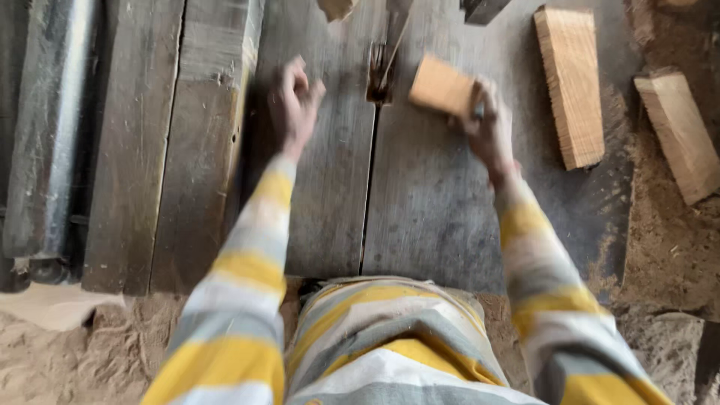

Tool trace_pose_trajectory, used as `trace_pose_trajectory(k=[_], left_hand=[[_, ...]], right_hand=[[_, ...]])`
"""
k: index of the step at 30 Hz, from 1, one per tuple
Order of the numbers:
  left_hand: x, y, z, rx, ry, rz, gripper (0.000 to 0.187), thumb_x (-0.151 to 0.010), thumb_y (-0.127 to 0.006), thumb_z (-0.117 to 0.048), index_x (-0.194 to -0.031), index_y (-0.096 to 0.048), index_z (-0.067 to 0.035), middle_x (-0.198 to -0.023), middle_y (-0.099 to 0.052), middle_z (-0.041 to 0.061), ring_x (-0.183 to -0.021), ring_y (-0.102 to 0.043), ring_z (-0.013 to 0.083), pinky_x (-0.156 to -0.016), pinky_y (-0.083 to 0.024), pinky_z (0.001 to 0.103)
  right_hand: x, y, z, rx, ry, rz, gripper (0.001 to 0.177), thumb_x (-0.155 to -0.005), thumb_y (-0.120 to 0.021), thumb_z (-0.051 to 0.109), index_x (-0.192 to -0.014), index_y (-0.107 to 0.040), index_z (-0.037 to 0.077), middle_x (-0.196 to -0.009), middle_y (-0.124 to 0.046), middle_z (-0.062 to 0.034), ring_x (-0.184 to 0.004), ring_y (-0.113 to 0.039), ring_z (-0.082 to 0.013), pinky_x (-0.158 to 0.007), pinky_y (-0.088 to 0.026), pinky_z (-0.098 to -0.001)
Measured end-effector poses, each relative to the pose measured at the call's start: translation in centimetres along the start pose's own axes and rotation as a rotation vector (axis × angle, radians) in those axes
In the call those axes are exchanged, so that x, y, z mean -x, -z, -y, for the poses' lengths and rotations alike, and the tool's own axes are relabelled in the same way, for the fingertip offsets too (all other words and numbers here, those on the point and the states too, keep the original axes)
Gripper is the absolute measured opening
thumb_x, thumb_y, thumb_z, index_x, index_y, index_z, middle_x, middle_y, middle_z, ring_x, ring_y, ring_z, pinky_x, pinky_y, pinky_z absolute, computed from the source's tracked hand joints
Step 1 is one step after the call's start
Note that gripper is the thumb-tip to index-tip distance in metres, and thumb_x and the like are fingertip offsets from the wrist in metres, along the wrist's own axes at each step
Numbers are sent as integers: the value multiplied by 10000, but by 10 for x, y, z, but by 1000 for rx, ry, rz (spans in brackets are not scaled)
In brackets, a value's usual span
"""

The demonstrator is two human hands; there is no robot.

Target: The person uses a saw to cut multiple wooden blocks on a workbench, then picks up and carries a large wooden log across a workshop floor.

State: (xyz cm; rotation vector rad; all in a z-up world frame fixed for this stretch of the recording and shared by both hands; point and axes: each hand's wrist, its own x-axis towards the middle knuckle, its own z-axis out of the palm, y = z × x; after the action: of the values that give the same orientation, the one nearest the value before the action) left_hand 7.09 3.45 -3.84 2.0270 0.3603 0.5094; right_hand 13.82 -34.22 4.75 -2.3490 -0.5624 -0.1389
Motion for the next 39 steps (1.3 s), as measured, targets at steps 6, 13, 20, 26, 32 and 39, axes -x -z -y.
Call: trace_pose_trajectory(k=[6,13,20,26,32,39], left_hand=[[124,37,-66,-4,-505,189,712,-859,-767,-496,-1351,-639,2,-1324,-696,183,-1280,-633,314,-1139,-458,474],[66,11,-49,4,-389,50,469,-924,-842,-272,-1297,-679,-37,-1192,-745,134,-1066,-695,303,-946,-556,407],[16,-10,-41,147,-251,106,500,-754,-913,-134,-1180,-665,-48,-1096,-674,83,-946,-738,216,-808,-642,335],[-26,-25,-46,208,64,-39,569,-736,-912,-128,-1170,-552,-53,-939,-599,42,-793,-679,146,-671,-599,322],[-32,-23,-4,835,48,-123,333,-1046,-700,-82,-1352,-568,-89,-878,-493,-9,-767,-533,83,-717,-542,263],[103,25,-35,224,-45,-150,274,-1042,-701,-123,-1291,-608,-54,-994,-647,41,-876,-666,124,-784,-623,297]], right_hand=[[94,-24,93,-216,-46,127,881,-778,-938,117,-1491,-436,-9,-1465,-585,-212,-1326,-599,-336,-923,-577,-358],[22,-53,66,-222,130,196,847,-912,-884,97,-1572,-364,-11,-1522,-551,-250,-1378,-615,-358,-987,-624,-369],[-22,-63,39,-94,225,158,973,-845,-924,103,-1587,-307,-15,-1534,-534,-248,-1383,-562,-398,-1033,-588,-422],[-55,-78,4,-256,-14,-76,942,-877,-808,111,-1600,-222,-33,-1547,-463,-222,-1363,-570,-361,-998,-597,-392],[-37,22,-115,438,-399,-273,587,-968,-829,529,-1281,-614,80,-1264,-697,-151,-1172,-670,-347,-1017,-543,-438],[59,124,-126,439,-450,-203,916,-731,-754,653,-1386,-515,60,-1280,-628,-182,-1122,-627,-342,-899,-499,-513]])
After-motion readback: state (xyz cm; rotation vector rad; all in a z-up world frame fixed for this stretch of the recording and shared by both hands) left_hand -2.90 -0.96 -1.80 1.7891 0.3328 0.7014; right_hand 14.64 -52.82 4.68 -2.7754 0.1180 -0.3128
